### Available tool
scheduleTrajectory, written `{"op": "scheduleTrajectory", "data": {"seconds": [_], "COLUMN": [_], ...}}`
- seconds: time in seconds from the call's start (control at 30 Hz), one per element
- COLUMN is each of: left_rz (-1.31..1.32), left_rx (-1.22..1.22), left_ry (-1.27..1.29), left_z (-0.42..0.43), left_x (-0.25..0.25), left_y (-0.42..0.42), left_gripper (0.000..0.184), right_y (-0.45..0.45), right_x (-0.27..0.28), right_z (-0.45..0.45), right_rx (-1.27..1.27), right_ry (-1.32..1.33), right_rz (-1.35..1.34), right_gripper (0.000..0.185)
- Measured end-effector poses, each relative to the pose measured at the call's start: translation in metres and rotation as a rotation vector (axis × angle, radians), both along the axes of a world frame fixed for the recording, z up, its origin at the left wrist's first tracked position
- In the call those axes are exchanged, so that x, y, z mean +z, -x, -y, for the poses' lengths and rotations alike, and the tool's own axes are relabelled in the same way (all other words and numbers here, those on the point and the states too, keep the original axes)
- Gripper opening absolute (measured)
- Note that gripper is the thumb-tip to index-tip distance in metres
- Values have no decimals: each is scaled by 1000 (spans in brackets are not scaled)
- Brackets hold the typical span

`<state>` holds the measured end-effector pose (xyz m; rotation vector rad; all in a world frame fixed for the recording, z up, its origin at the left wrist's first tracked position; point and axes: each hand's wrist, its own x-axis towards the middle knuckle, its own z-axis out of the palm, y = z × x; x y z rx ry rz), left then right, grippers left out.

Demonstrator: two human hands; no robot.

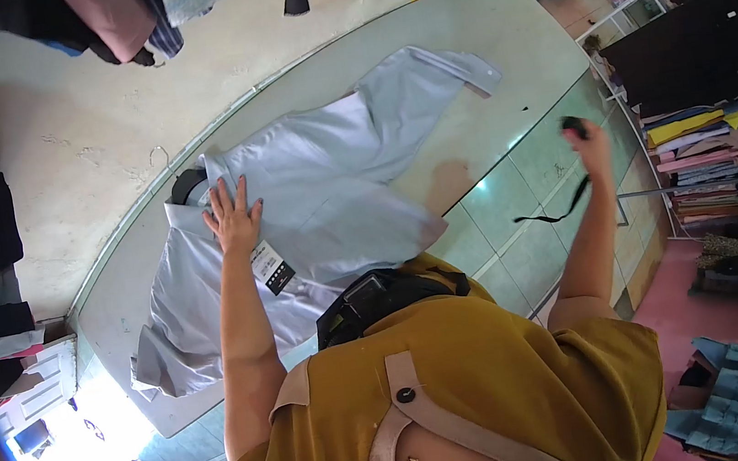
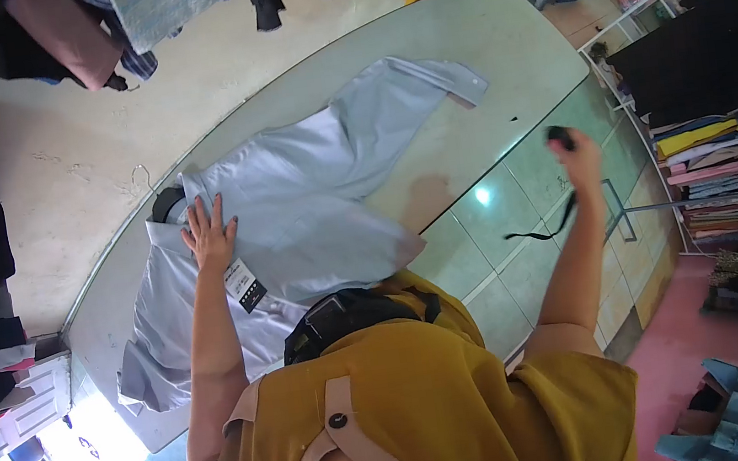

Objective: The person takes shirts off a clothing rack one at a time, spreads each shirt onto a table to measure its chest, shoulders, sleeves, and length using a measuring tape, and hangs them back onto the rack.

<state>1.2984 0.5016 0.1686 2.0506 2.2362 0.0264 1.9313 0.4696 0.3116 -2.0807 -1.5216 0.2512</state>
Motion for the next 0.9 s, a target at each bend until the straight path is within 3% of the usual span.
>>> {"op": "scheduleTrajectory", "data": {"seconds": [0.07, 0.13, 0.3, 0.37, 0.43, 0.47, 0.5, 0.53, 0.67, 0.8, 0.9], "left_rz": [-13, -17, -59, -127, -170, -226, -282, -203, -77, -124, -89], "left_rx": [6, 14, 144, 198, 265, 263, 260, 199, -109, -86, -49], "left_ry": [12, 47, 220, 283, 284, 231, 178, 87, -57, 44, 52], "left_z": [-1, -3, -10, -12, -15, -18, -22, -27, -53, -77, -90], "left_x": [2, -1, 17, 26, 28, 24, 23, 28, 33, 25, 10], "left_y": [0, 2, -16, -24, -40, -49, -60, -79, -147, -168, -160], "left_gripper": [62, 62, 62, 61, 60, 60, 59, 59, 59, 59, 63], "right_y": [27, 35, 31, 17, 6, -7, -16, -26, -76, -95, -104], "right_x": [-34, -72, -102, -111, -96, -95, -81, -66, -44, -45, -88], "right_z": [-30, -63, -135, -155, -169, -173, -178, -183, -203, -225, -238], "right_rx": [161, 419, 468, 589, 517, 538, 470, 398, 320, 127, 134], "right_ry": [88, -13, 247, 138, 282, 99, 185, 274, 120, 225, 259], "right_rz": [-178, 4, 122, 134, 118, 61, -81, -220, -580, -574, -457], "right_gripper": [37, 43, 41, 35, 29, 24, 24, 25, 27, 28, 28]}}
